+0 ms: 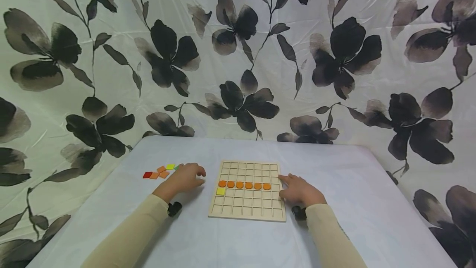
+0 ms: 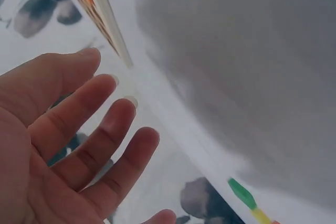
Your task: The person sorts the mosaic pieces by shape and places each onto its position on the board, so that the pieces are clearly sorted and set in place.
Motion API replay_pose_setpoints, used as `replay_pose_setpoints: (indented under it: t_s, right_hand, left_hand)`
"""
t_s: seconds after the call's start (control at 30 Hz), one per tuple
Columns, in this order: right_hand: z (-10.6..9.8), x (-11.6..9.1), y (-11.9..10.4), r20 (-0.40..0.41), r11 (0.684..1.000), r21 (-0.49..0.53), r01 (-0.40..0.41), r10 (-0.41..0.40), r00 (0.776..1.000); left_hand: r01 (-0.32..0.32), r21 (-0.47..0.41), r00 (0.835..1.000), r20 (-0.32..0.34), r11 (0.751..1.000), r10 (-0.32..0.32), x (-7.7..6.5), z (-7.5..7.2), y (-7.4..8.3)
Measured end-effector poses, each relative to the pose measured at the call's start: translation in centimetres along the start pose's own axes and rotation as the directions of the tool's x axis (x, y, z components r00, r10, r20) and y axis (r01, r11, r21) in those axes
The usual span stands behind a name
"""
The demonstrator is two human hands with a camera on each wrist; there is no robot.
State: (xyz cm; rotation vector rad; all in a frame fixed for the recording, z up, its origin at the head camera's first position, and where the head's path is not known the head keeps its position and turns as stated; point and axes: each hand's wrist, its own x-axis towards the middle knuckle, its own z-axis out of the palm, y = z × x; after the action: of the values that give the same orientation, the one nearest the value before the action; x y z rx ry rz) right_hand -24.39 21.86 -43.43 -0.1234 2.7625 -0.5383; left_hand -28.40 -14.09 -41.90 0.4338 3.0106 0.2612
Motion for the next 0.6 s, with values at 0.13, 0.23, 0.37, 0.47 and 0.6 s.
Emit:
replay_pose_setpoints:
  t_s: [0.13, 0.23, 0.37, 0.47, 0.6]
  right_hand:
    - [0.0, 0.0, 0.0, 0.002, 1.0, -0.008, 0.003, -0.003, 1.0]
    - [0.0, 0.1, 0.1, -0.002, 1.0, -0.003, 0.004, -0.004, 1.0]
    - [0.1, 0.2, 0.2, -0.006, 1.0, -0.006, 0.011, -0.011, 1.0]
    - [0.2, 0.2, 0.3, -0.008, 1.0, -0.011, 0.019, -0.019, 1.0]
    - [0.1, 0.2, 0.2, -0.01, 1.0, -0.006, 0.018, -0.018, 1.0]
  left_hand:
    - [0.043, 0.007, 0.999, -0.002, 0.999, -0.043, 0.5, -0.2, -1.5]
    - [0.057, 0.022, 0.998, -0.016, 0.998, -0.057, 0.8, -0.5, -2.5]
    - [0.067, 0.035, 0.997, -0.038, 0.997, -0.065, 1.1, -1.0, -3.8]
    - [0.074, 0.028, 0.997, -0.04, 0.997, -0.073, 1.1, -1.2, -4.5]
    - [0.07, 0.01, 0.997, -0.045, 0.998, -0.069, 1.1, -1.2, -5.2]
